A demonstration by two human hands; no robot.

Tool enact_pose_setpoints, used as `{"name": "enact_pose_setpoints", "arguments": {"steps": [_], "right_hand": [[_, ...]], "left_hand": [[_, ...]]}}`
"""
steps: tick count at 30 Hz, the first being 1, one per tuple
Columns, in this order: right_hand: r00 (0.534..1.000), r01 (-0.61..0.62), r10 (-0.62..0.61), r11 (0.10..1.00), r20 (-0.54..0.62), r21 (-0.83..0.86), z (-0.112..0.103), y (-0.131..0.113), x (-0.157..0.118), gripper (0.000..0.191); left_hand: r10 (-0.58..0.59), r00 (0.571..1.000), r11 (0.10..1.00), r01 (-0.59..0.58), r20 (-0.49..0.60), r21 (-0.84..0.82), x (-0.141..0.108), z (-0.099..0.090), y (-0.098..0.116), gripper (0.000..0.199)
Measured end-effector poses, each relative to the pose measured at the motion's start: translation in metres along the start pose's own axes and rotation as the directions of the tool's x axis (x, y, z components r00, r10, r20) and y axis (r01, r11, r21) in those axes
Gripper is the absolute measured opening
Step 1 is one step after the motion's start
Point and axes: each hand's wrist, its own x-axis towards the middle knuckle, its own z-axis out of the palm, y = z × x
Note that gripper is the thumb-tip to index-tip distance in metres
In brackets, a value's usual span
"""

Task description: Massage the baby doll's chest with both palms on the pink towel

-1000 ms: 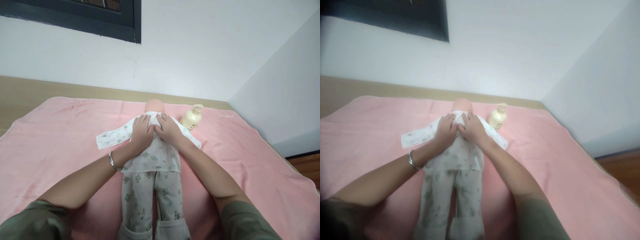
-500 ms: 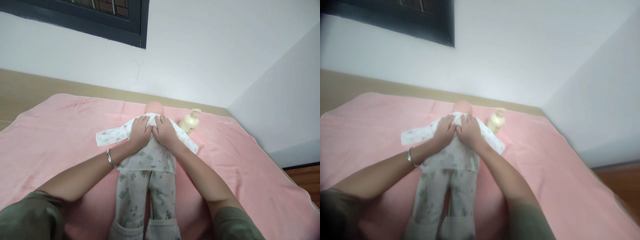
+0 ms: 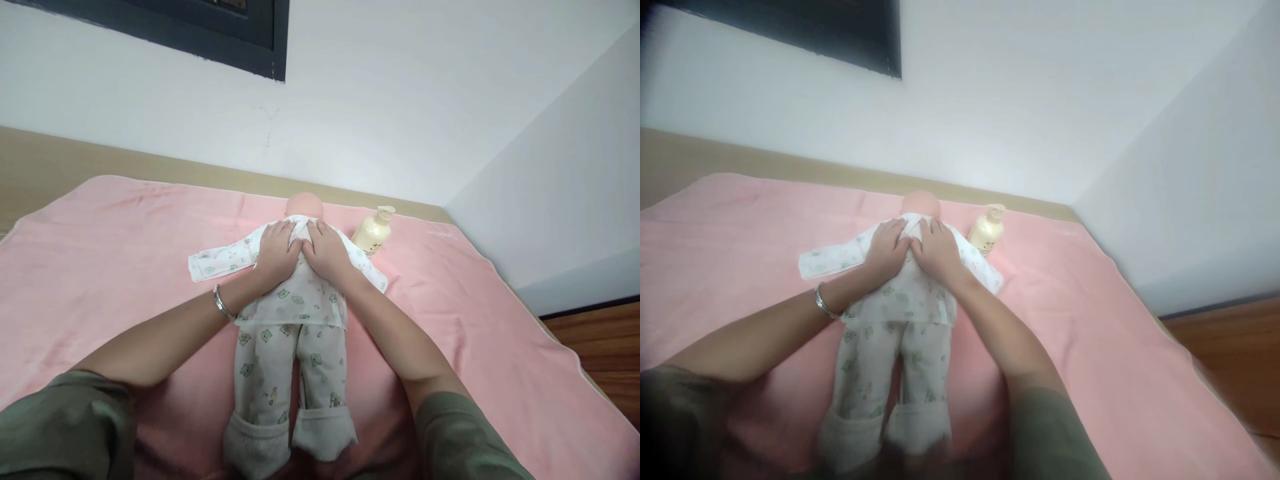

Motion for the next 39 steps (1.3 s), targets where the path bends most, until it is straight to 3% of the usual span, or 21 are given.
{"name": "enact_pose_setpoints", "arguments": {"steps": [31,39], "right_hand": [[1.000,0.012,-0.011,0.999,-0.009,0.046,0.000,0.003,-0.001,0.054],[0.996,-0.065,0.063,0.997,0.069,0.029,-0.006,-0.008,-0.006,0.060]], "left_hand": [[-0.012,1.000,1.000,0.013,0.015,-0.019,0.000,-0.003,0.003,0.054],[-0.008,1.000,0.999,0.009,0.001,-0.043,-0.001,-0.004,0.003,0.053]]}}
